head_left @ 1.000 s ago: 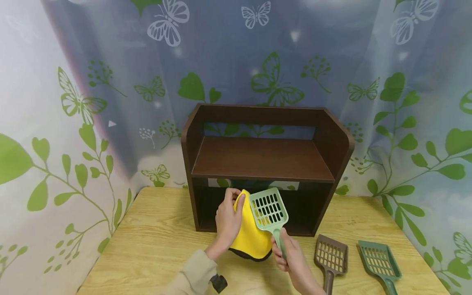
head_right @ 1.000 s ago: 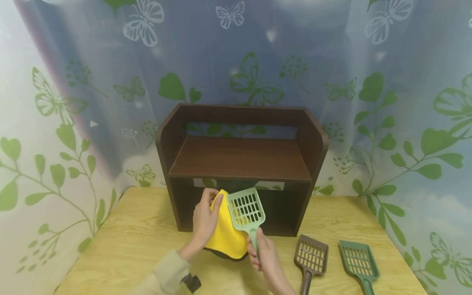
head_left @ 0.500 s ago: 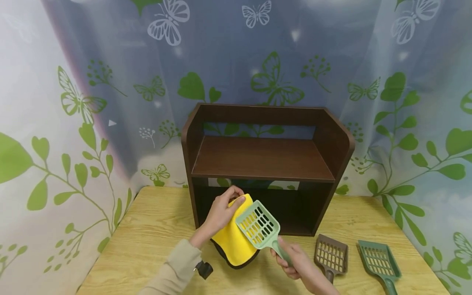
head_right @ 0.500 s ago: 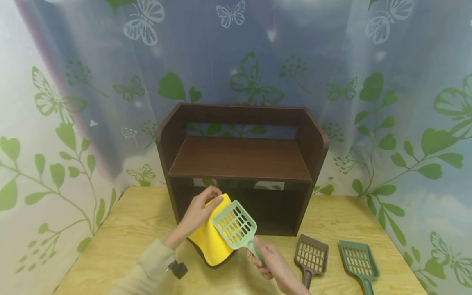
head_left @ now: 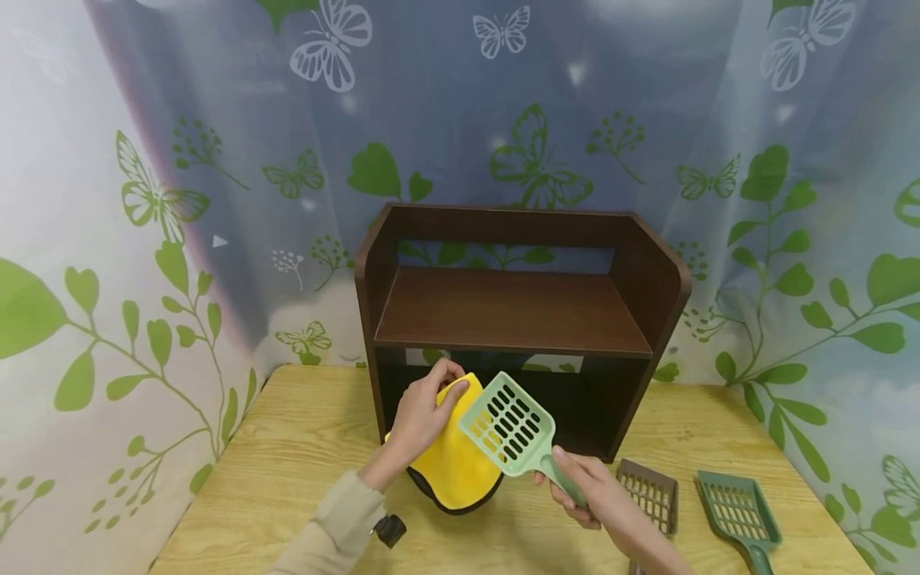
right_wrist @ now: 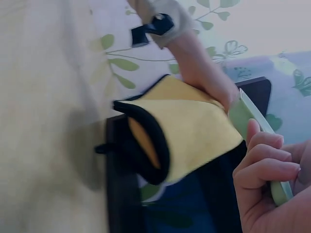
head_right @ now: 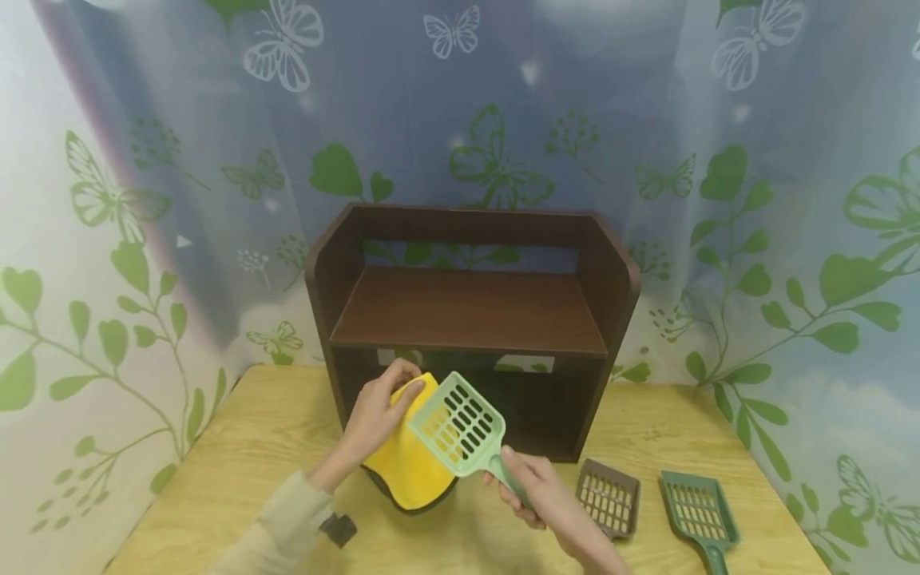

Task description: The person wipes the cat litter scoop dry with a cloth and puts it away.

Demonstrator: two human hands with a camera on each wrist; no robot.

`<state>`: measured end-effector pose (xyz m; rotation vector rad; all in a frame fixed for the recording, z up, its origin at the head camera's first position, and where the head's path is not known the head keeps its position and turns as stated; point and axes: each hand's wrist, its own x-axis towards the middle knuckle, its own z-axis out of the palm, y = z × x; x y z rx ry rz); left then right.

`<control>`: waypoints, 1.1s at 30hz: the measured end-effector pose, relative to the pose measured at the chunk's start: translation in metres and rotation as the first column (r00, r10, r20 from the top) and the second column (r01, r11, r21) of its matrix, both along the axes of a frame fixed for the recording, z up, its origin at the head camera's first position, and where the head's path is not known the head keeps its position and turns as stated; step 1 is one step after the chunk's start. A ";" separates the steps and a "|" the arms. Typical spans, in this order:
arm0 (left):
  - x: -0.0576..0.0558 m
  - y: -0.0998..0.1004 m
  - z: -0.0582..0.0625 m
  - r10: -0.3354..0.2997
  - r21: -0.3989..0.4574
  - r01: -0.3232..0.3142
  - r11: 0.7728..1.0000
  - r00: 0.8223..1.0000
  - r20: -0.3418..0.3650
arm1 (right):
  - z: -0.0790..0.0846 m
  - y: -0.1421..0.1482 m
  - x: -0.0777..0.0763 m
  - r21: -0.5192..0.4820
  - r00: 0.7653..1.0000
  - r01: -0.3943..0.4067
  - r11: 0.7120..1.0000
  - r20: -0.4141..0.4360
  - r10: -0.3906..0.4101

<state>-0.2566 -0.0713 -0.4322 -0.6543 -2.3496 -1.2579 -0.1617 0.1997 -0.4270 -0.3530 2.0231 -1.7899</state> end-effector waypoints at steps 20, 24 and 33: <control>0.014 -0.014 -0.009 0.052 -0.119 -0.060 0.991 0.997 -0.065 | 0.073 -0.023 -0.047 -0.080 0.940 0.156 0.984 -0.294 -0.173; 0.017 -0.018 -0.009 0.054 -0.126 -0.063 0.990 0.996 -0.073 | 0.091 -0.037 -0.061 -0.107 0.944 0.157 0.982 -0.275 -0.181; 0.021 -0.026 -0.008 0.058 -0.113 -0.069 0.991 0.994 -0.092 | 0.121 -0.067 -0.099 -0.058 0.960 0.069 0.996 -0.268 -0.082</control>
